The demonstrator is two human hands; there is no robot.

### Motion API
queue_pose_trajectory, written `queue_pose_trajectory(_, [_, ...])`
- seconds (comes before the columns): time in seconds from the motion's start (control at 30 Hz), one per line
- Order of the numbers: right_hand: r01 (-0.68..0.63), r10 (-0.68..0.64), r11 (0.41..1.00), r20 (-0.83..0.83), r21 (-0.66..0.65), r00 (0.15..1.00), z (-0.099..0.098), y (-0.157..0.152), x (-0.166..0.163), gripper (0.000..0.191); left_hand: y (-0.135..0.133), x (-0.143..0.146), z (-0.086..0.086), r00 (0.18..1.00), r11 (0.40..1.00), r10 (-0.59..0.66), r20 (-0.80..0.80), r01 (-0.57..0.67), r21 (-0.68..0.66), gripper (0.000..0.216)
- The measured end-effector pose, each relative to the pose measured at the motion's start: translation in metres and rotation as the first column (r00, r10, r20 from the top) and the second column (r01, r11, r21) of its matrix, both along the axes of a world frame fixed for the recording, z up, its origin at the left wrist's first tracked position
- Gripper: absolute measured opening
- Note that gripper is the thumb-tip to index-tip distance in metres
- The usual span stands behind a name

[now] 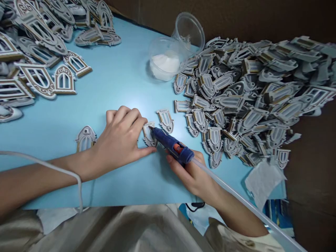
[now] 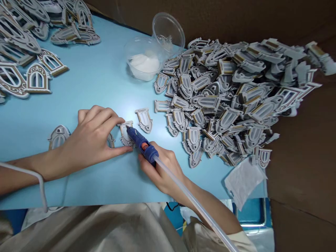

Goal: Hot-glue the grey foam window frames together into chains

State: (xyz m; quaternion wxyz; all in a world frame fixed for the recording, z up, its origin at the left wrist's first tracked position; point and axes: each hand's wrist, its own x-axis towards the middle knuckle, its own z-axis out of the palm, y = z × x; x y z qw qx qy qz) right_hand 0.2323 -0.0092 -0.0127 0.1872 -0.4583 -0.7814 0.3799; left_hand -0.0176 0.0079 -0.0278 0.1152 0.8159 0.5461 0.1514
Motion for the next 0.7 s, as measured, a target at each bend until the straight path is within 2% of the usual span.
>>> queue_pose_trajectory(0.1, [-0.004,0.004,1.000,-0.007,0.003,1.000,-0.0015,-0.0010,0.0005,0.025,0.0001,-0.0005,-0.0023,1.000,0.999,-0.006,-0.002,0.006,0.032,0.063])
queue_pose_trajectory(0.3, [-0.003,0.003,1.000,-0.013,0.002,1.000,-0.0003,-0.0008,-0.0021,0.021,0.0021,-0.0014,-0.0038,1.000,1.000,0.002,0.027,-0.003,0.009,0.060])
queue_pose_trajectory(0.57, [0.012,-0.012,0.999,0.007,0.051,1.000,-0.0002,-0.0062,-0.0057,0.023,0.0045,-0.0013,-0.0024,1.000,1.000,-0.002,0.029,0.003,-0.026,0.063])
queue_pose_trajectory(0.7, [0.022,-0.025,0.996,0.034,0.087,0.999,-0.0031,-0.0083,-0.0066,0.029,0.0041,-0.0012,-0.0029,0.998,0.999,0.004,0.060,-0.001,-0.042,0.057])
